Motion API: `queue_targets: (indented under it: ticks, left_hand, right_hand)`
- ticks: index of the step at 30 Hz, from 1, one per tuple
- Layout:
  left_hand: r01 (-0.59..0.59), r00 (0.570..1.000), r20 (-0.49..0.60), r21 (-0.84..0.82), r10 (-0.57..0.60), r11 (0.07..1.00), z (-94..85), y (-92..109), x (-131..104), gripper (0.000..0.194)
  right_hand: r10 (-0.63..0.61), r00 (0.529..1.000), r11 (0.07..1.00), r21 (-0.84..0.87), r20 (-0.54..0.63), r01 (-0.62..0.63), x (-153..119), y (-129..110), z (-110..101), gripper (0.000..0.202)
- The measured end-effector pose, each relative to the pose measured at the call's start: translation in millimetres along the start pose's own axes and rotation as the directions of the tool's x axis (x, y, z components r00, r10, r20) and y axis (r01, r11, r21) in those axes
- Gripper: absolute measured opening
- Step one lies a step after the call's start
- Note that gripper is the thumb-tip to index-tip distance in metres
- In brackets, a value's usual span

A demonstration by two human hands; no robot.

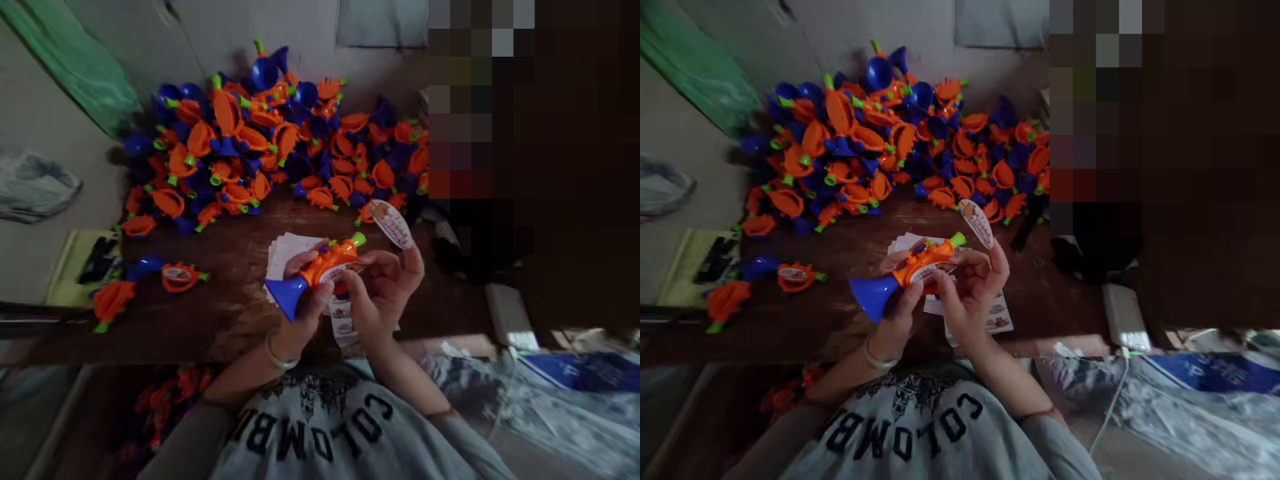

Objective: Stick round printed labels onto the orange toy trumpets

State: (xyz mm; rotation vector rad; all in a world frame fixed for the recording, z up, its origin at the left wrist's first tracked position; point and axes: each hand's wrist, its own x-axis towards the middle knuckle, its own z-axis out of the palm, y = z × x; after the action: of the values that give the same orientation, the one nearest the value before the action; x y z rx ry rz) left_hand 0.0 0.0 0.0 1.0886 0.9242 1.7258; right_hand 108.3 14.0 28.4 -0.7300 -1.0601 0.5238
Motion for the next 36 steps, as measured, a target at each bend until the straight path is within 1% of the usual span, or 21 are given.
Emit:
queue_targets:
  ticks: [4,7,9,10,14,17,20,23,26,27,28,29,30,31,32,33,34,35,36]
  left_hand:
    - [-0.027,0.999,-0.018,-0.030,0.027,0.999,6.6,3.4,-1.1,0.047]
    - [-0.046,0.998,0.029,-0.112,0.050,0.993,8.5,2.0,-1.8,0.041]
    - [-0.060,0.996,0.058,-0.138,0.069,0.989,7.8,1.2,-2.3,0.040]
    - [-0.071,0.994,0.073,-0.142,0.082,0.987,7.1,1.2,-2.5,0.040]
    - [-0.107,0.985,0.117,-0.140,0.124,0.984,4.1,3.4,-3.0,0.038]
    - [-0.101,0.985,0.121,-0.157,0.121,0.982,3.6,4.4,-3.2,0.038]
    - [-0.088,0.986,0.125,-0.180,0.112,0.980,3.6,3.7,-3.4,0.039]
    - [-0.081,0.988,0.116,-0.178,0.103,0.981,2.8,2.7,-2.1,0.039]
    - [-0.072,0.992,0.090,-0.200,0.092,0.977,2.5,3.0,2.7,0.038]
    - [-0.060,0.994,0.076,-0.215,0.078,0.975,2.9,3.3,5.1,0.038]
    - [-0.030,0.997,0.065,-0.234,0.047,0.972,3.7,3.3,7.7,0.039]
    - [0.018,0.998,0.060,-0.257,-0.003,0.966,4.7,2.9,10.4,0.039]
    - [0.080,0.996,0.058,-0.279,-0.067,0.957,5.6,1.9,12.8,0.039]
    - [0.149,0.989,0.061,-0.297,-0.137,0.943,6.2,0.3,14.9,0.040]
    - [0.219,0.976,0.065,-0.306,-0.209,0.927,6.2,-2.0,16.1,0.041]
    - [0.287,0.958,0.069,-0.301,-0.280,0.909,5.3,-4.8,16.5,0.042]
    - [0.343,0.939,0.071,-0.281,-0.337,0.896,3.4,-7.8,15.9,0.043]
    - [0.381,0.924,0.074,-0.241,-0.374,0.893,0.5,-10.8,14.5,0.043]
    - [0.394,0.919,0.082,-0.184,-0.385,0.901,-3.0,-13.6,12.4,0.042]
  right_hand:
    - [-0.022,1.000,0.999,-0.044,0.020,0.023,-1.9,-0.3,2.0,0.084]
    - [-0.109,0.993,0.988,-0.104,0.039,0.113,3.2,-0.4,0.0,0.076]
    - [-0.129,0.990,0.981,-0.136,0.064,0.136,8.3,-0.6,-2.8,0.073]
    - [-0.110,0.991,0.982,-0.142,0.081,0.121,10.7,-0.9,-4.3,0.072]
    - [0.029,0.991,0.991,-0.135,0.133,-0.011,15.1,-2.8,-8.6,0.073]
    - [0.076,0.988,0.986,-0.160,0.137,-0.054,13.5,-4.6,-8.9,0.073]
    - [0.086,0.987,0.979,-0.194,0.138,-0.059,11.8,-3.8,-8.2,0.073]
    - [0.050,0.988,0.968,-0.251,0.147,-0.012,14.7,4.6,-10.7,0.076]
    - [-0.063,0.995,0.934,-0.348,0.074,0.085,21.3,19.9,-17.1,0.082]
    - [-0.074,0.996,0.931,-0.355,0.052,0.088,22.9,24.9,-18.9,0.080]
    - [-0.052,0.997,0.940,-0.333,0.057,0.068,23.6,29.1,-20.0,0.077]
    - [-0.002,0.996,0.958,-0.287,0.094,0.029,23.4,32.4,-20.1,0.075]
    - [0.061,0.986,0.973,-0.230,0.157,-0.024,22.6,34.5,-19.3,0.074]
    - [0.112,0.968,0.981,-0.182,0.225,-0.071,21.3,35.8,-17.8,0.075]
    - [0.140,0.953,0.983,-0.155,0.269,-0.100,20.2,36.4,-15.9,0.077]
    - [0.141,0.952,0.983,-0.153,0.273,-0.102,19.5,36.8,-14.1,0.080]
    - [0.118,0.964,0.982,-0.175,0.240,-0.076,19.4,37.2,-12.6,0.081]
    - [0.070,0.980,0.976,-0.215,0.185,-0.029,19.6,37.9,-11.5,0.081]
    - [0.011,0.991,0.965,-0.262,0.131,0.024,19.7,38.7,-11.0,0.081]
